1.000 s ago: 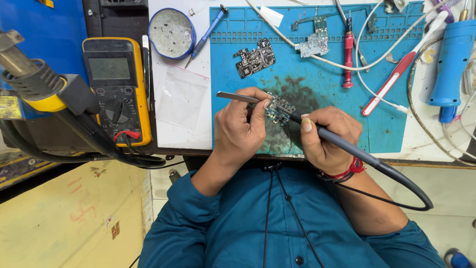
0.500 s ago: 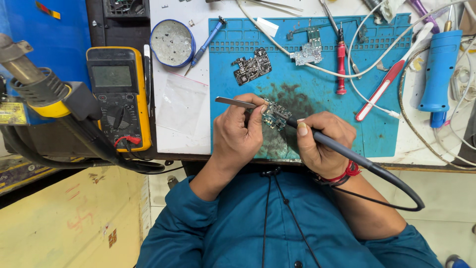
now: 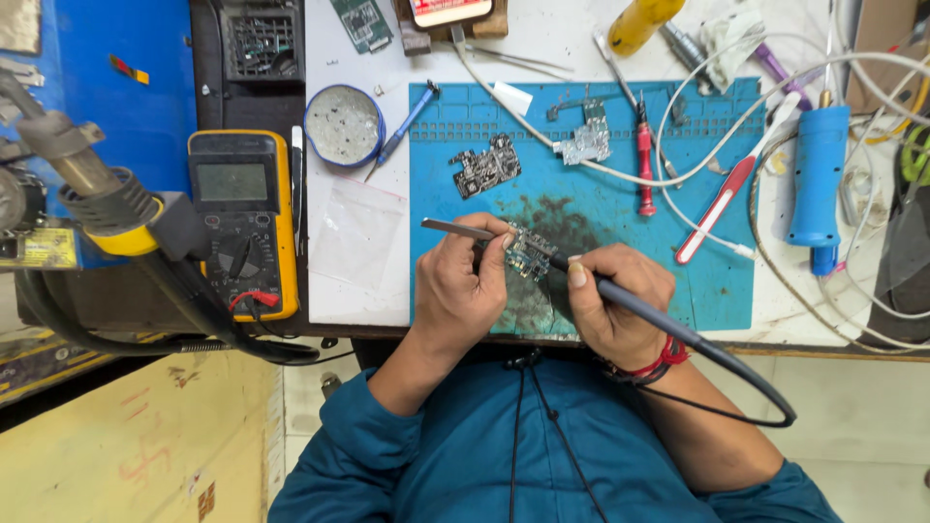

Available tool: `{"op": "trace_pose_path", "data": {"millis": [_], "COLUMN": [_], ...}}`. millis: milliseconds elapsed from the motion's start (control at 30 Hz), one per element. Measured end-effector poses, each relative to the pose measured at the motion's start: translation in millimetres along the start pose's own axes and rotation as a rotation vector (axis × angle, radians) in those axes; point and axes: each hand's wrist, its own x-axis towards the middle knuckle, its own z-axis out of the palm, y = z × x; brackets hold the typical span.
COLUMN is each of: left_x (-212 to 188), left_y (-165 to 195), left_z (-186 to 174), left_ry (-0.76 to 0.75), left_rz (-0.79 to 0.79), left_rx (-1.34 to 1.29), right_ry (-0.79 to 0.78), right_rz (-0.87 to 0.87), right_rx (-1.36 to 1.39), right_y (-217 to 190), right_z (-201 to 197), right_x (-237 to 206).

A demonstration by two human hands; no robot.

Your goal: The person holds a small circuit board with tweezers in one hand and a soldering iron in the other, soldering components on the board over a work mat. They reposition the board and continue soldering joints throughout the episode.

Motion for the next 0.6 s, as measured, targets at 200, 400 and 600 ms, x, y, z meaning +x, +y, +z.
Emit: {"op": "trace_pose_path", "data": {"millis": [200,400,600], "left_x": [-0.5,2.6,-2.7], "left_y": [-2.9,-0.5,-4.4], "left_z": [-0.2,2.4,2.1], "left_ry": [0.009,0.005,0.001], "left_rz": [0.065,0.034,-0.006], "left_rx": [0.015,-0.007,0.023], "right_ry": [0.004,0.034,0.004], "right_rz": [-0.005,-0.015,0.023], "right_rx": [-0.018,0.011,0.007], "right_y": [0.9,0.5,3.8], "right_z": [0.4,1.2,0.2], "right_x": [-0.5,2.4,-4.2]}}
